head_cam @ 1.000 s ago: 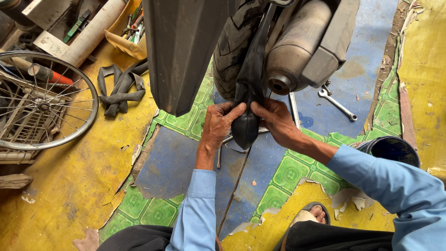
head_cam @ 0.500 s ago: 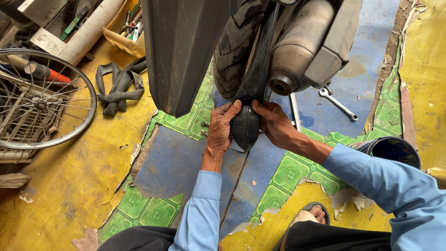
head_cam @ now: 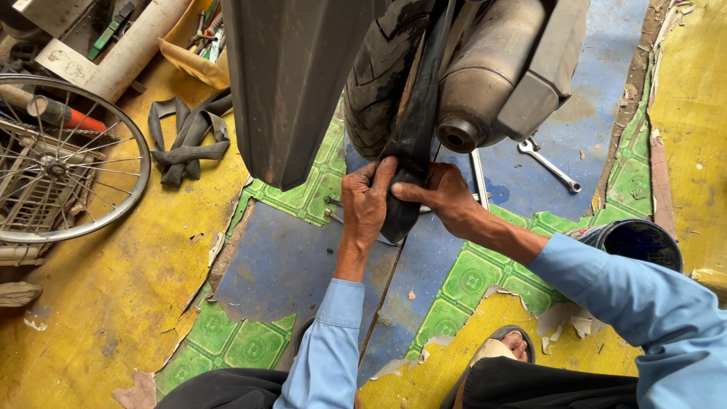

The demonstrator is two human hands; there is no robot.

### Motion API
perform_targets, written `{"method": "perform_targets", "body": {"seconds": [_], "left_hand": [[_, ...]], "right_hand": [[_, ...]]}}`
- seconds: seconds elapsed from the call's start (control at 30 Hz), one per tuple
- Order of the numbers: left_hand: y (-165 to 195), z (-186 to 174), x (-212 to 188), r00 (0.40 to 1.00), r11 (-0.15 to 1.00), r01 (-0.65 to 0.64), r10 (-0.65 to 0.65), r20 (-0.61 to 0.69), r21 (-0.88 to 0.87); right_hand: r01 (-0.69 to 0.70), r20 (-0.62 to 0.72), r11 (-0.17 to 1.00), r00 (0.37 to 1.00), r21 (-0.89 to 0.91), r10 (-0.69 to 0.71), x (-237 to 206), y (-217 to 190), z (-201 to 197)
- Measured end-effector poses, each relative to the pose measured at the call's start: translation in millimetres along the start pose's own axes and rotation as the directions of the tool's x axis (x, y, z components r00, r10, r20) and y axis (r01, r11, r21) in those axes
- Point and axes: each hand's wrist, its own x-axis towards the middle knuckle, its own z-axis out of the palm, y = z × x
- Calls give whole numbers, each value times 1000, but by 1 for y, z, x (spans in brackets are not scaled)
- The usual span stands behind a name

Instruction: The person removes a damaged inner tube from a motorcycle tire, then uses a metal rod to push the tube into a cylindrical form. The person continues to adjust the tube around the cylinder.

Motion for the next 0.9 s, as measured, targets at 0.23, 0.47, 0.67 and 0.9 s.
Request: {"method": "perform_targets", "body": {"seconds": [0.23,0.47,0.67,0.9], "left_hand": [[-1,0,1,999,986,36,-30,41,-164],[-11,-2,3,999,987,24,-20,27,-158],[-3,-1,3,998,974,56,-58,0,-219],[16,-4,8,974,819,156,-221,-54,-552]], "right_hand": [[-92,81,952,994,294,71,4,11,-4],[-129,111,922,989,364,95,5,12,-4],[-34,172,950,985,311,-21,0,12,-7],[684,612,520,715,-512,-337,-23,20,-18]]}}
